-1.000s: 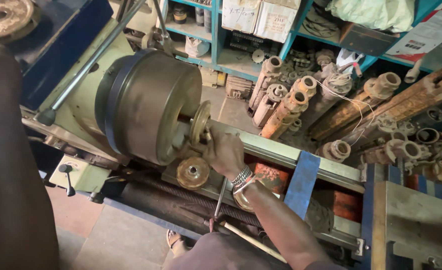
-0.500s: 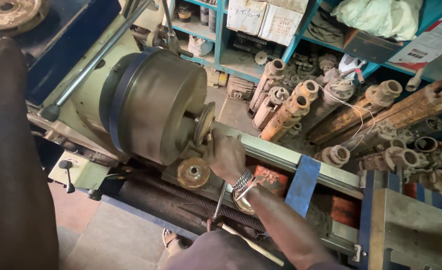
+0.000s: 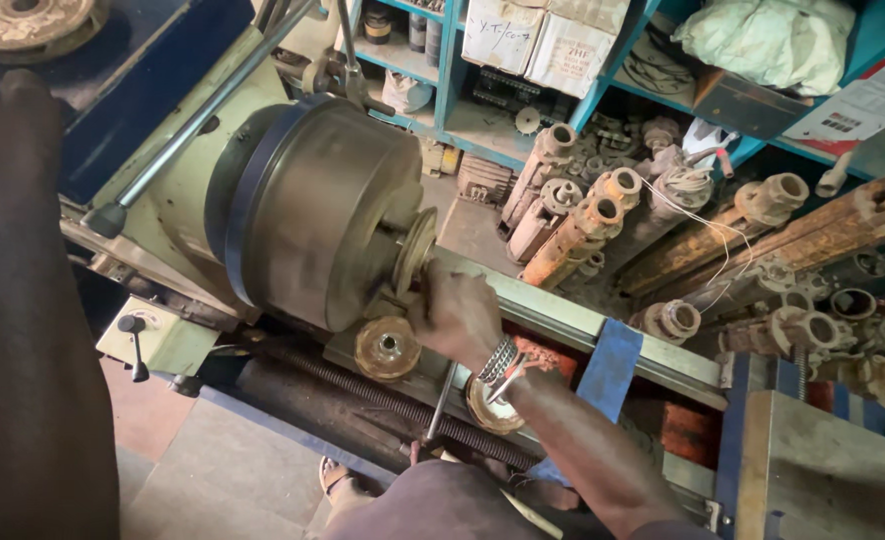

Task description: The person operates a metal lathe, mounting brass discs onto the chuck, tightening them with a chuck key, and using a handheld tool to smooth the disc edges while the lathe spins. The person repeats this process for multiple discs, removing and replacing them as needed.

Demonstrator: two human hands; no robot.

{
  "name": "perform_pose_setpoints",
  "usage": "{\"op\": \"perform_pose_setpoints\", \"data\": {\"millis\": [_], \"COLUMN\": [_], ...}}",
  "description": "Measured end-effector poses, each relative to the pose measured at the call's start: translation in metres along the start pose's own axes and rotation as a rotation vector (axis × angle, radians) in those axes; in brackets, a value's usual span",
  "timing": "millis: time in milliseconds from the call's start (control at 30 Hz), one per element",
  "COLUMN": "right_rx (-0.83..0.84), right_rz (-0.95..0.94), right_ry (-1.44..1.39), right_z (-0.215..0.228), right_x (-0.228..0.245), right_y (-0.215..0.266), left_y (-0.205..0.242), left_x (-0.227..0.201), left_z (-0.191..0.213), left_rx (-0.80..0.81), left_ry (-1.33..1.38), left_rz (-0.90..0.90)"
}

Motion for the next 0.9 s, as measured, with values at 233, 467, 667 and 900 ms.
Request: {"op": "perform_pose_setpoints", "data": {"millis": [233,467,667,900], "right_rx": [-0.076,-0.022,0.057,-0.013], "right_rz": [-0.015,-0.125,-0.227,-0.167], "right_ry": [0.034,0.093,0.151,0.136], "right_z": [-0.007,-0.021,-0.032,-0.019], "right_x": [0.003,-0.011,-0.023,-0.009], "right_y": [0.004,0.000,-0.001,0.000], "left_y": [-0.004,-0.009,0.003,0.010], "left_x": [0.011,0.026,-0.008,-0.027], "left_z": [0.002,-0.009,0.007,0.014], "left_rx": [-0.029,0.023,-0.086,-0.068], "left_ry": [-0.213,-0.121,-0.201,-0.067], "left_rz": [0.060,0.165,-0.045,-0.103]}}
Point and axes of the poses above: each hand's wrist, its own y-axis away from the middle knuckle, its own z-axis out of the back of the hand, x = y × z, the point moved 7 cm from there along -y, towards the middle knuckle, and after that the axes turned 14 degrees about -y, right-handed, at the moved point
